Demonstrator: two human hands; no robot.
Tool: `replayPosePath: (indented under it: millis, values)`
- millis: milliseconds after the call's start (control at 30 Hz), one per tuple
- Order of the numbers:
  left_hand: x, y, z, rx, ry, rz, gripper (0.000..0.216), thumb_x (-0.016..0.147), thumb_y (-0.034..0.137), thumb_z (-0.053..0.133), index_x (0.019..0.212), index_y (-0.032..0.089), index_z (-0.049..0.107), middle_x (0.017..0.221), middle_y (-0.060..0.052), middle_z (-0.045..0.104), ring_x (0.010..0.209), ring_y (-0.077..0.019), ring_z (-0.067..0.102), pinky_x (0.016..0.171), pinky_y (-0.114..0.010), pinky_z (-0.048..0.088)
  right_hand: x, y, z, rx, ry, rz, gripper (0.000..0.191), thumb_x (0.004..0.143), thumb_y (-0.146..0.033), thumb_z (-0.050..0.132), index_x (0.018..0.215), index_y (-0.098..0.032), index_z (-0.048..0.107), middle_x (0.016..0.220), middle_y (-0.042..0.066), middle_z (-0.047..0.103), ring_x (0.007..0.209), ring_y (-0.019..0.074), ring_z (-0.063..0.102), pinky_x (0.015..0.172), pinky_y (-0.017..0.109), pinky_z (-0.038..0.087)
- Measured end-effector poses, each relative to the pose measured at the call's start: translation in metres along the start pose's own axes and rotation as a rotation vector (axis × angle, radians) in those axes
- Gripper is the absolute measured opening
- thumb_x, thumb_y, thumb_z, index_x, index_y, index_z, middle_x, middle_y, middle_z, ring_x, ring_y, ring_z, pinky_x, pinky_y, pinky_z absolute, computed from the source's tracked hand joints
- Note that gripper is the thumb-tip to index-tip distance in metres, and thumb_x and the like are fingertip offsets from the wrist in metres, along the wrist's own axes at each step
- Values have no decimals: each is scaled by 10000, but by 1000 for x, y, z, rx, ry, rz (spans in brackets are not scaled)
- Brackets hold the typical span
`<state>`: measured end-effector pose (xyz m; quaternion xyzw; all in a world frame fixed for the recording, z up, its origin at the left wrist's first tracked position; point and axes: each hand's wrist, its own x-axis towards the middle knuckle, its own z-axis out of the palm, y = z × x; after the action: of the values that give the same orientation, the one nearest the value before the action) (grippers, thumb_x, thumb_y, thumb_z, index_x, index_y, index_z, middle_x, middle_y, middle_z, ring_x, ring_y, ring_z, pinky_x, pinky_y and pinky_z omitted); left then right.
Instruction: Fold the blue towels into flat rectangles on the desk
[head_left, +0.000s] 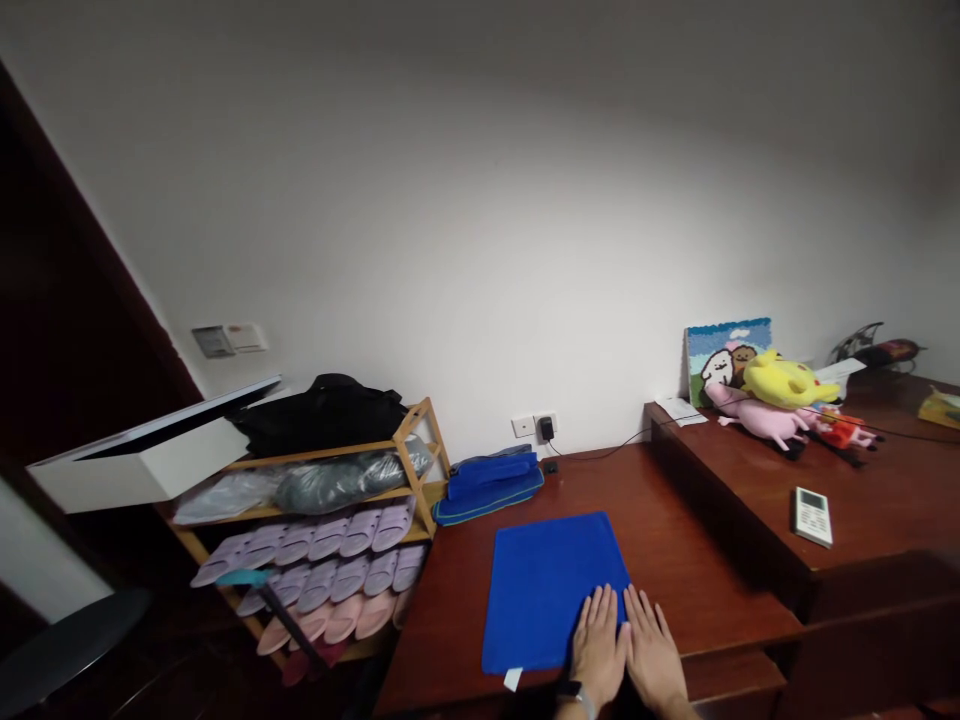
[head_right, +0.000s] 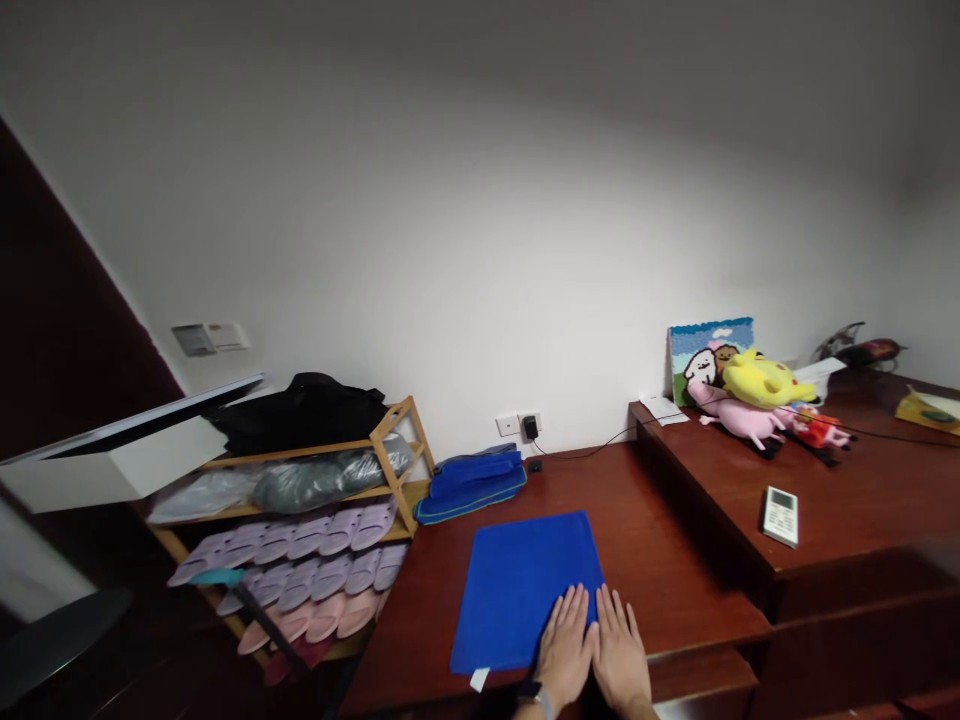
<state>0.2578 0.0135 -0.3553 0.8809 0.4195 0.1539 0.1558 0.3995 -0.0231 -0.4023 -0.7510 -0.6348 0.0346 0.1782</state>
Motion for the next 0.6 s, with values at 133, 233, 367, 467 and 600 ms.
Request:
replayPosePath:
  millis: [133,233,367,467,600]
  values:
    - [-6,-9,11,80,-30,-74,636,1065,474,152,1652,233,196,1711,-10,191,1595,-245,165,1324,-519,210,1,-2,-6,19,-9,-13,601,1004,-389,309,1579,-259,427,1650,-3,332,1559,284,275,1283,555,220]
    - [-28,-46,-6,183,-2,-149,649,1063,518,209,1646,230,223,1711,-20,195,1590,-273,184,1311,-536,232,0,-3,-9,50,13,-19,607,1022,-408,281,1586,-226,415,1651,21,330,1559,288,271,1280,555,224]
    - [-66,-108,-44,324,59,-366,638,1064,487,233,1628,199,306,1698,-62,261,1577,-283,232,1295,-542,242,-2,-4,-12,47,20,-10,626,1028,-416,255,1590,-184,403,1665,34,313,1565,273,258,1288,532,209]
    - [-91,-146,-66,381,55,-456,620,1056,436,254,1617,188,345,1688,-83,289,1570,-277,251,1286,-541,248,-3,-4,-11,45,19,-2,632,1023,-419,262,1589,-179,409,1665,44,327,1565,275,258,1290,532,201]
    - [-104,-170,-75,364,37,-492,641,1053,429,245,1624,147,320,1698,-92,250,1575,-250,233,1291,-494,238,-3,-4,-10,51,9,12,633,1012,-386,271,1593,-171,397,1662,41,337,1566,262,255,1297,515,189]
